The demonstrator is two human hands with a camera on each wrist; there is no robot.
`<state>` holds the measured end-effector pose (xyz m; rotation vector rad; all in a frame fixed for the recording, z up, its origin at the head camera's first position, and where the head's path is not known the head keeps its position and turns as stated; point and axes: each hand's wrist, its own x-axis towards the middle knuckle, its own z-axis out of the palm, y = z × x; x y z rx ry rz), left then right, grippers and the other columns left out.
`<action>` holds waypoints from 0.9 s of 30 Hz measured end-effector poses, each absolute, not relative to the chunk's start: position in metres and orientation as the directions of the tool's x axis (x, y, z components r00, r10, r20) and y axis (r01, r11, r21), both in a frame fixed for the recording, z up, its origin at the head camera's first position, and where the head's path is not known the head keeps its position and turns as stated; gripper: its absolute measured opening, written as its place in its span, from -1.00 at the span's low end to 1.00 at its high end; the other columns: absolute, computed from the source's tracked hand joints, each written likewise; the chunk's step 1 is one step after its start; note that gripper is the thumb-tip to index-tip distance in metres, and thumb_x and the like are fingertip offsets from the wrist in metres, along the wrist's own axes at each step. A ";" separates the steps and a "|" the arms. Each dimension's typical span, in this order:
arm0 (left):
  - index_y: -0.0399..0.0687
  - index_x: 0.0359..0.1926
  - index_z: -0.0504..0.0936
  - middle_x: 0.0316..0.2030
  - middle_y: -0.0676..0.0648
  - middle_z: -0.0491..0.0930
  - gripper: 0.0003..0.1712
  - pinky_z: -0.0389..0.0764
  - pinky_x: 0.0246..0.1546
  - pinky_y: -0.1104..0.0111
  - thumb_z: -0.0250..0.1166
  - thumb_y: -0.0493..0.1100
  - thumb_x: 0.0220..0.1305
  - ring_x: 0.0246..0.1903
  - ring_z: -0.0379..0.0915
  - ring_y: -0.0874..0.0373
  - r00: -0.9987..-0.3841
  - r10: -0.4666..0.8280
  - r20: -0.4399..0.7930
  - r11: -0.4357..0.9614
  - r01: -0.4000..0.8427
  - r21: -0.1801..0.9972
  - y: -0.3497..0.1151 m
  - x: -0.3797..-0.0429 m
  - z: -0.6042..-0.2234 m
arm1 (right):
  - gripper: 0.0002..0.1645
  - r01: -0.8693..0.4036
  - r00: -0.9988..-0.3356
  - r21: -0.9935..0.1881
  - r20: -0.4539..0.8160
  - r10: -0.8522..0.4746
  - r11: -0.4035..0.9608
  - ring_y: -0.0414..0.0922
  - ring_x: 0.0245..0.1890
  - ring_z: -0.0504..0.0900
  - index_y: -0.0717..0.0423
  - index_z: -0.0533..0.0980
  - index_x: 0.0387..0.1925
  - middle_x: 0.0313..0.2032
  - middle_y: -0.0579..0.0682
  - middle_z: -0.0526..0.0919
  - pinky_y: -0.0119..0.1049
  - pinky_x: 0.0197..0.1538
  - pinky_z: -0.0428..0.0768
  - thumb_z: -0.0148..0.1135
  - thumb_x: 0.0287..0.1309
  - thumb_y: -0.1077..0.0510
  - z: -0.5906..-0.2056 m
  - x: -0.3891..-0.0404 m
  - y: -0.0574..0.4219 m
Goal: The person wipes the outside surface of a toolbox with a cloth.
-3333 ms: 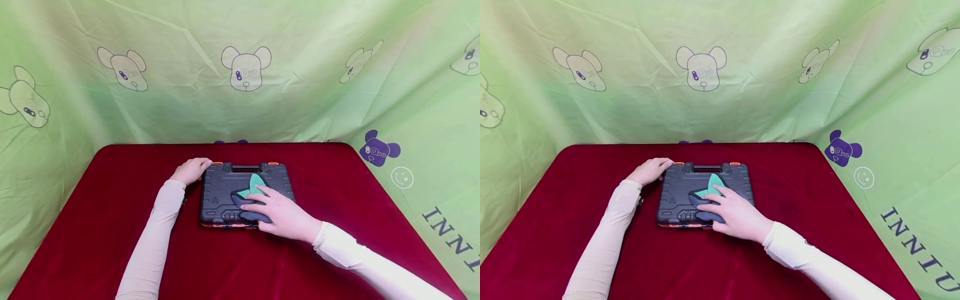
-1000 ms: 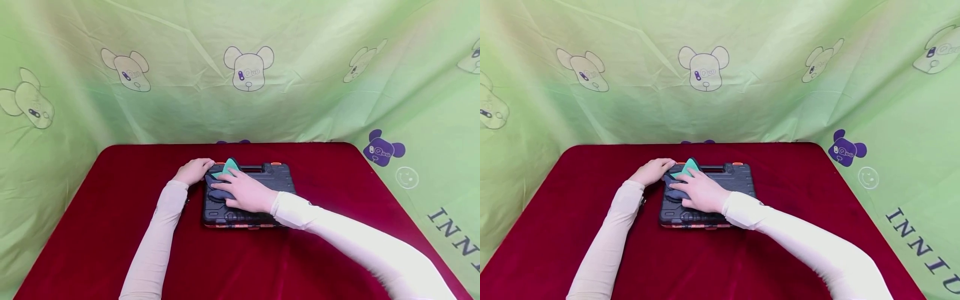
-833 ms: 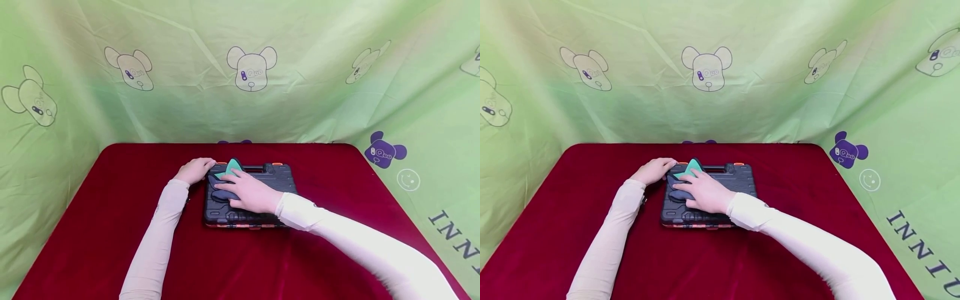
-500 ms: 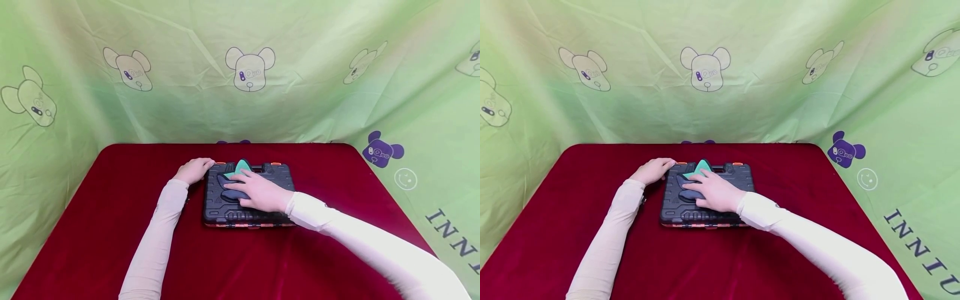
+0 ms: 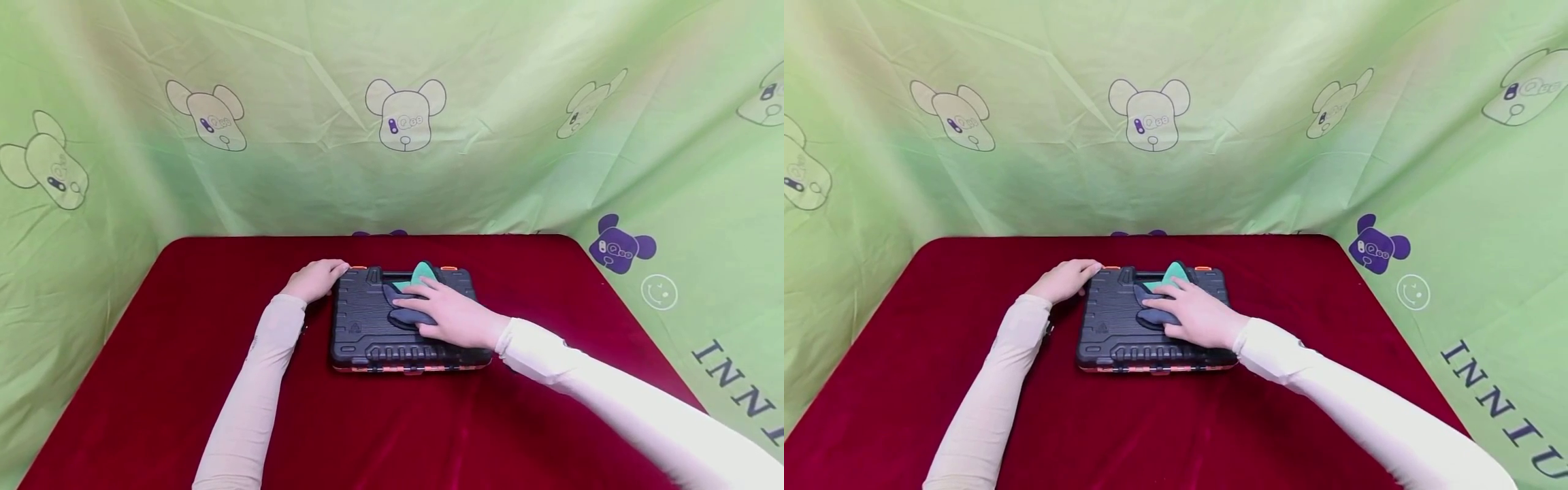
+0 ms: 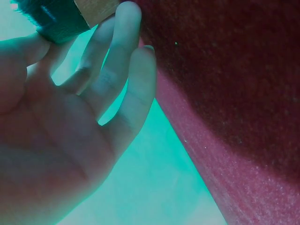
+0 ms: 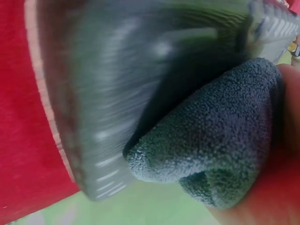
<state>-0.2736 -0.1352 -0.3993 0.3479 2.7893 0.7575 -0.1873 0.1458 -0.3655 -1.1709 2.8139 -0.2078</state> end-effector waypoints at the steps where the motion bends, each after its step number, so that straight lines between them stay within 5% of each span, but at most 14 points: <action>1: 0.16 0.17 0.54 -0.02 -0.12 0.65 -0.55 0.52 -0.13 0.06 -0.11 0.13 0.49 -0.40 0.61 0.10 -0.945 0.287 -0.157 0.838 0.168 0.520 -0.135 -0.274 -0.399 | -0.36 -0.692 -0.709 -0.162 -0.028 -0.705 0.703 0.18 0.40 0.19 -0.13 0.36 0.36 0.35 0.07 0.39 0.11 0.36 0.38 0.12 0.23 0.06 -0.366 -0.187 0.149; 17: 0.13 0.13 0.57 0.01 -0.13 0.65 -0.57 0.54 -0.13 0.06 -0.10 0.11 0.49 -0.41 0.62 0.10 -0.947 0.294 -0.131 0.835 0.187 0.517 -0.136 -0.275 -0.398 | -0.39 -0.651 -0.757 -0.163 0.065 -0.650 0.741 0.03 0.32 0.29 -0.10 0.45 0.29 0.30 0.06 0.46 -0.01 0.25 0.51 0.18 0.17 0.09 -0.367 -0.181 0.191; 27: 0.14 0.18 0.56 -0.02 -0.13 0.66 -0.54 0.54 -0.15 0.06 -0.10 0.13 0.48 -0.45 0.62 0.14 -0.948 0.291 -0.128 0.849 0.195 0.492 -0.135 -0.274 -0.401 | -0.42 -0.594 -0.804 -0.144 0.068 -0.591 0.791 0.12 0.36 0.27 -0.16 0.46 0.28 0.31 0.03 0.46 0.05 0.25 0.52 0.15 0.18 0.05 -0.373 -0.173 0.193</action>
